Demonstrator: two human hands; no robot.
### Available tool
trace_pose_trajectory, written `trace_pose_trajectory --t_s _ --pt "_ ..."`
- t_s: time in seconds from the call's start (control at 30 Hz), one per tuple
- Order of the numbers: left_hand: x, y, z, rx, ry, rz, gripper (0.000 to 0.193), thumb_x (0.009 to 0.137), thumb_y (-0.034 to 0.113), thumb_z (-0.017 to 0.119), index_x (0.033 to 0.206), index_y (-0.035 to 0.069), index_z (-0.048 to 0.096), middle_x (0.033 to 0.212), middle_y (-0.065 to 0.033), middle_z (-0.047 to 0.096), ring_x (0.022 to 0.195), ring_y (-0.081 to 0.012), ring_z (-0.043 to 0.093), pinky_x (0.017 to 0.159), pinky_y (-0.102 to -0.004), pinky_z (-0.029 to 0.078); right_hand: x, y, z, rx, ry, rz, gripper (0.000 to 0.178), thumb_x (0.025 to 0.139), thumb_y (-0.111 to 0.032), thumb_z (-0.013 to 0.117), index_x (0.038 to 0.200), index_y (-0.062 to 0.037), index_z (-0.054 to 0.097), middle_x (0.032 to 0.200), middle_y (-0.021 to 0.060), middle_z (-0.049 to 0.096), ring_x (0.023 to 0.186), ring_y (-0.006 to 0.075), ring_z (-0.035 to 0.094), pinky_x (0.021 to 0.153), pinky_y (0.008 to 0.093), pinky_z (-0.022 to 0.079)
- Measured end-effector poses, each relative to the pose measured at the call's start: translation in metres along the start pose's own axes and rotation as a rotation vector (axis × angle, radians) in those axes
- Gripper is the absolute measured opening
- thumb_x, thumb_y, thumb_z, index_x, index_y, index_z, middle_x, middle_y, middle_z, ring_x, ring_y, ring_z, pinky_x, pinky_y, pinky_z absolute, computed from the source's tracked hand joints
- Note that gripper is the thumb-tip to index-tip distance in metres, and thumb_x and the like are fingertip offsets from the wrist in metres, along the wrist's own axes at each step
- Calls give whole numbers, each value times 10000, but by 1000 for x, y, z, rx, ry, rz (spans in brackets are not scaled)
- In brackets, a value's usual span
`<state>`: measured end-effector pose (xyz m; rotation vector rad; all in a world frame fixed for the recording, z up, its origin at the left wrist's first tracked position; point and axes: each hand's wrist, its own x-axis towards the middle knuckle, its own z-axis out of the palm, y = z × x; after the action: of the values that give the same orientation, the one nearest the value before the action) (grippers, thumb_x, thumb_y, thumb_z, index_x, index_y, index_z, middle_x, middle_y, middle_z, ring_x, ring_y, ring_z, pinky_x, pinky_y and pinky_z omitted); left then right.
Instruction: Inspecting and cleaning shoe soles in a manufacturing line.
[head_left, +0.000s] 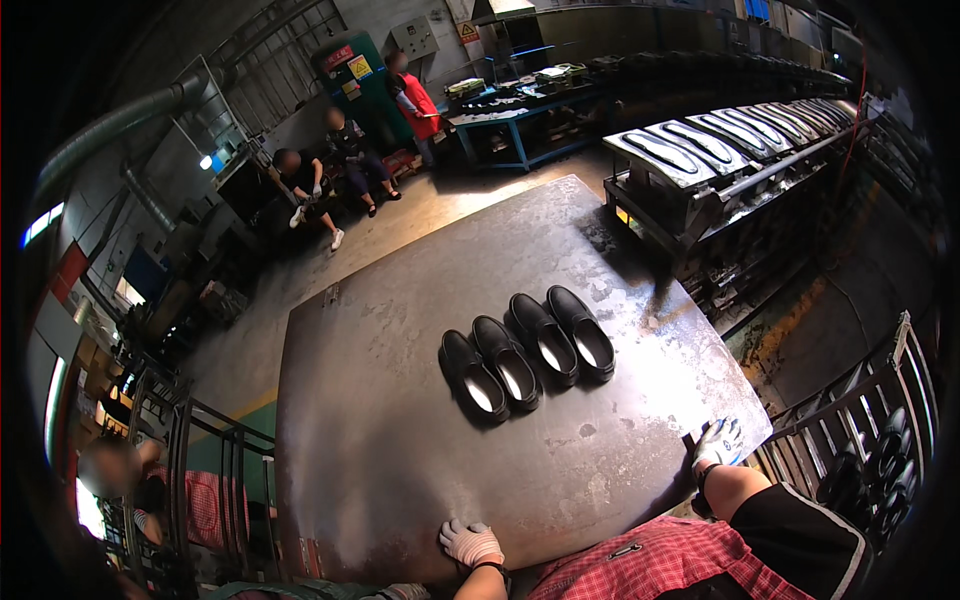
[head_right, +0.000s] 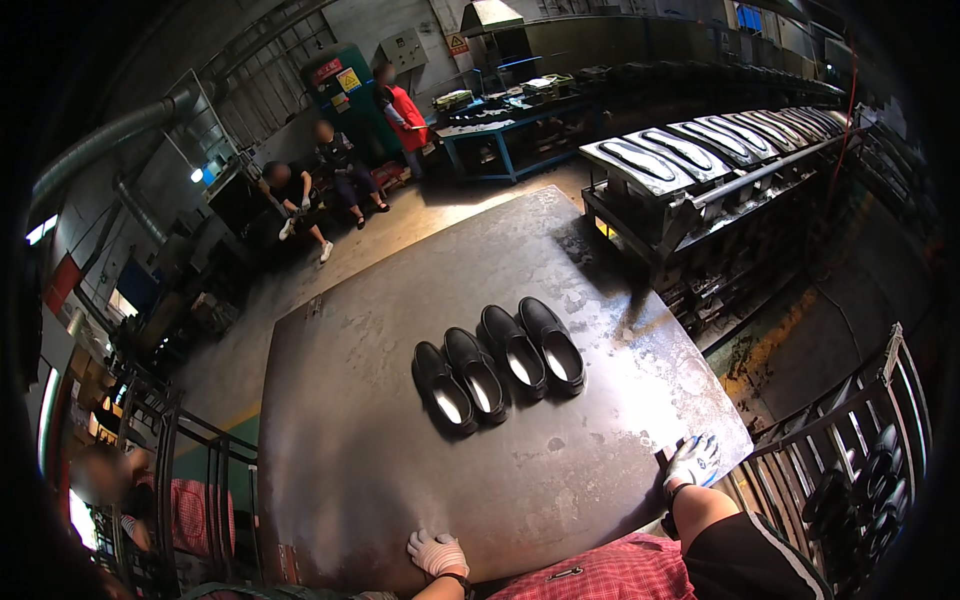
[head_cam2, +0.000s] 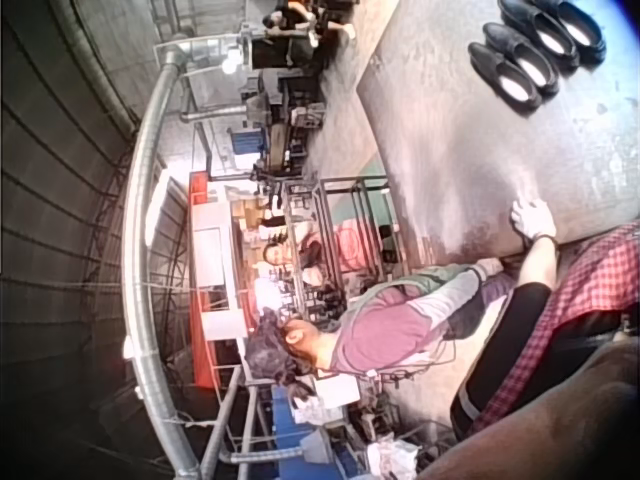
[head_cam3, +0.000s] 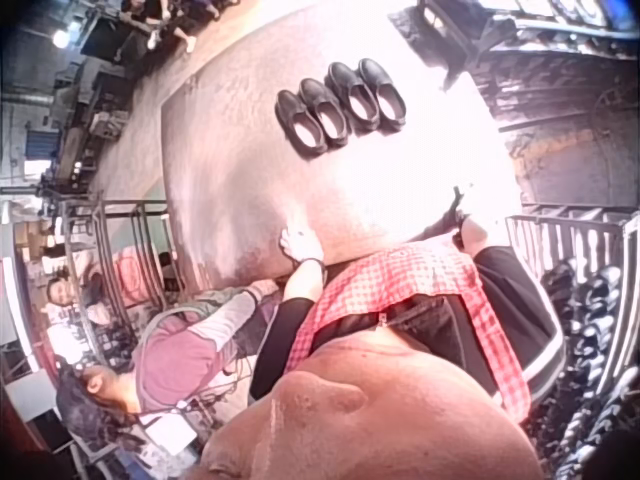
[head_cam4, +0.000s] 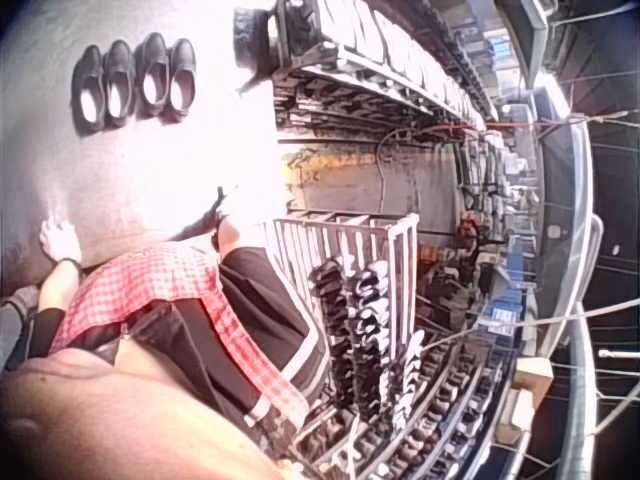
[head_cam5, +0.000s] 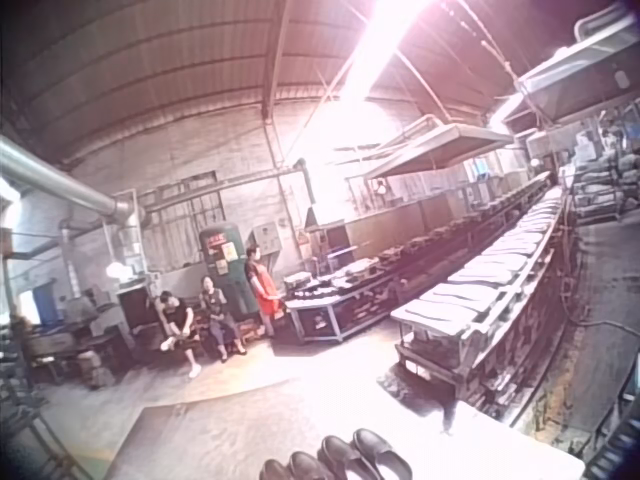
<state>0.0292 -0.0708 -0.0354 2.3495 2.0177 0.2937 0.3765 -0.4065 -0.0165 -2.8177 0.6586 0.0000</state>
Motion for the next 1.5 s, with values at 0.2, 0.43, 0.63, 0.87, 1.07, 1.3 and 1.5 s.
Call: trace_pose_trajectory --t_s 0.2,0.43,0.63,0.87,1.07,1.3,1.5 --pt "0 0 0 6 5 7 406 766 275 625 1113 69 579 1289 -80 501 1240 -291 435 1017 -463 389 1 2 2 11 7 5 561 1011 -405 386 1458 -73 449 1512 148 424 1410 318 352 1186 433 220" --pt "0 -1 0 8 -3 2 406 772 275 626 1118 70 576 1292 -76 499 1248 -287 429 1021 -465 387 0 0 1 7 0 10 568 1013 -415 374 1466 -78 441 1524 140 408 1415 312 349 1185 434 221" --pt "0 3 -4 6 -22 -1 407 778 276 622 1125 67 577 1297 -79 499 1250 -289 429 1027 -466 384 8 9 18 -19 61 -2 565 992 -419 410 1448 -90 466 1503 133 435 1398 309 373 1173 442 242" --pt "-1 0 -5 5 -19 -7 412 776 282 627 1125 67 578 1292 -82 501 1245 -291 433 1029 -466 382 4 7 14 -29 30 -6 578 994 -424 401 1468 -94 438 1524 132 408 1411 306 355 1181 441 229" --pt "0 9 -4 -7 -6 19 414 777 287 628 1121 61 583 1311 -87 499 1249 -296 431 1034 -465 376 8 11 9 -58 18 -23 574 1011 -420 370 1464 -76 444 1527 133 410 1418 309 343 1194 424 202" --pt "-2 11 -21 -29 -43 -44 435 796 228 569 1180 25 589 1318 -109 511 1250 -300 442 1024 -479 384 5 4 11 4 -44 -27 565 1009 -406 350 1469 -90 436 1547 129 378 1445 301 301 1208 428 166" --pt "0 10 -19 -22 -49 -26 439 813 235 567 1196 23 595 1321 -116 515 1244 -303 448 1025 -476 390 3 6 11 27 25 -43 559 1004 -390 371 1435 -51 475 1514 151 420 1424 308 340 1194 421 201"
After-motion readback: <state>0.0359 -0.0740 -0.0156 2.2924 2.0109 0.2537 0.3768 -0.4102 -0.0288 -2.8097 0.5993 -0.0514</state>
